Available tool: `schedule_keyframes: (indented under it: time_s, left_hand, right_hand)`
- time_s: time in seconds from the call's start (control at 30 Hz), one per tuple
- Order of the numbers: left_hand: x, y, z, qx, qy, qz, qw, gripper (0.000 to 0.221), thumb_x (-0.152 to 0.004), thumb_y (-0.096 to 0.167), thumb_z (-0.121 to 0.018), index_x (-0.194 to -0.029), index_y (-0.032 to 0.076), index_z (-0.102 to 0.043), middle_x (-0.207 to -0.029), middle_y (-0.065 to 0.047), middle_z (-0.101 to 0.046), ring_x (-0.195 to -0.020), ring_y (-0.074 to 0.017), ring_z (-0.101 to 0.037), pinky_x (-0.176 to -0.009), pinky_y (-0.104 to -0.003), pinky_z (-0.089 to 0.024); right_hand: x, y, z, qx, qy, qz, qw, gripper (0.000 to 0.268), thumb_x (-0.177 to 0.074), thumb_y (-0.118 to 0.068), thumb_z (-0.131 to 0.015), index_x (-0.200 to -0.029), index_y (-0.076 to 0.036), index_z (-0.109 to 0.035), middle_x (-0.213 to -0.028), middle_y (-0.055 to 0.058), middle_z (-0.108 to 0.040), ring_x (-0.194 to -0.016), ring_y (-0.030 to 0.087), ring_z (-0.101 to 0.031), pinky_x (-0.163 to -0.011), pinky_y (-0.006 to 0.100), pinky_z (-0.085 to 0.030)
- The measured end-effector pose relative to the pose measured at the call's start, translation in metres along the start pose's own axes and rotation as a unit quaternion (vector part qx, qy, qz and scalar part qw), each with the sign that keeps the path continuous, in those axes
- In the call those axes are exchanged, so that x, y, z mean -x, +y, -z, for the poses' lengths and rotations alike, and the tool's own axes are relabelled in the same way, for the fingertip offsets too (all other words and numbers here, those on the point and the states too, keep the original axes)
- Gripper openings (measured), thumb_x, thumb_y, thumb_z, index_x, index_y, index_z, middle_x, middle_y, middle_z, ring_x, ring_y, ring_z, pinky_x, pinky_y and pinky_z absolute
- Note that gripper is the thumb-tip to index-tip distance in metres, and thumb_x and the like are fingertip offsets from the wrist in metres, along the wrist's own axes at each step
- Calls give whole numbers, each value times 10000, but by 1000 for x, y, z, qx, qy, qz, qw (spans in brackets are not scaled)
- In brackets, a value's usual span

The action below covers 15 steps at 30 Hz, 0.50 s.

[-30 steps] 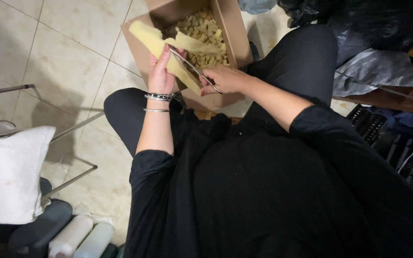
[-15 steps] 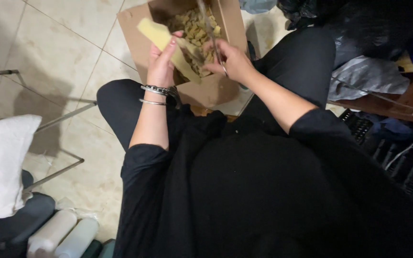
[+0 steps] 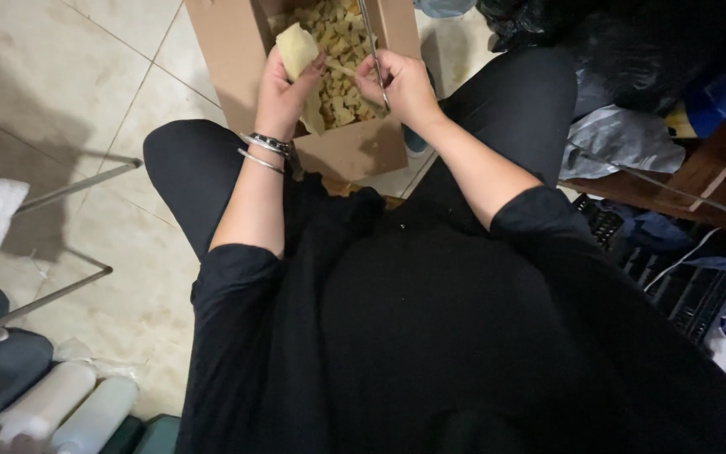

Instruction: Cutting strips of yellow foam into smaller pieces using scissors and collecting them in a cardboard box.

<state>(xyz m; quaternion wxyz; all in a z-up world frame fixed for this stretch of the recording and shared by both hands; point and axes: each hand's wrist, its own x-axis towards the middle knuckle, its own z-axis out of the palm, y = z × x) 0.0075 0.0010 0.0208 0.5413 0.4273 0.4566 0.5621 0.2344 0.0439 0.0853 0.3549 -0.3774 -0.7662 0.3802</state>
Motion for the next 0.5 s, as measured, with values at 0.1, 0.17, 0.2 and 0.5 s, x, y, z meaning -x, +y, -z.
schedule_keyframes:
  time_s: [0.1, 0.17, 0.2, 0.5]
  left_hand:
    - [-7, 30, -6, -87, 121, 107, 983, 262, -968, 289, -650, -1150, 101, -636, -903, -6, -724, -749, -86, -689, -624, -193, -587]
    - [-14, 25, 19, -30, 175, 74, 981, 345, -909, 294, -730, -1134, 58, -619, -914, -49, -727, -788, -128, -725, -702, -224, -631]
    - [-17, 22, 31, 27, 228, 41, 972, 442, -849, 299, -809, -1117, 16, -601, -925, -93, -729, -827, -171, -761, -780, -255, -675]
    - [9, 49, -33, -200, -22, 65, 977, 493, -755, 236, -929, -1098, -16, -680, -845, -80, -748, -667, -141, -717, -587, -256, -599]
  right_hand:
    - [1, 0, 4, 27, -6, -25, 999, 129, -858, -34, -813, -852, -31, -684, -649, -20, -544, -544, 110, -462, -549, 250, -416]
    - [4, 16, 3, 0, -6, -33, 999, 280, -871, -37, -812, -785, -49, -546, -798, 21, -649, -671, 124, -562, -639, 259, -465]
    - [6, 25, 4, -28, -6, -40, 999, 437, -885, -40, -811, -718, -66, -408, -947, 61, -755, -798, 138, -662, -729, 268, -514]
    - [-8, 31, -2, -397, 98, -214, 887, 175, -931, -204, -742, -946, -93, -608, -714, -20, -539, -611, 70, -530, -639, 240, -535]
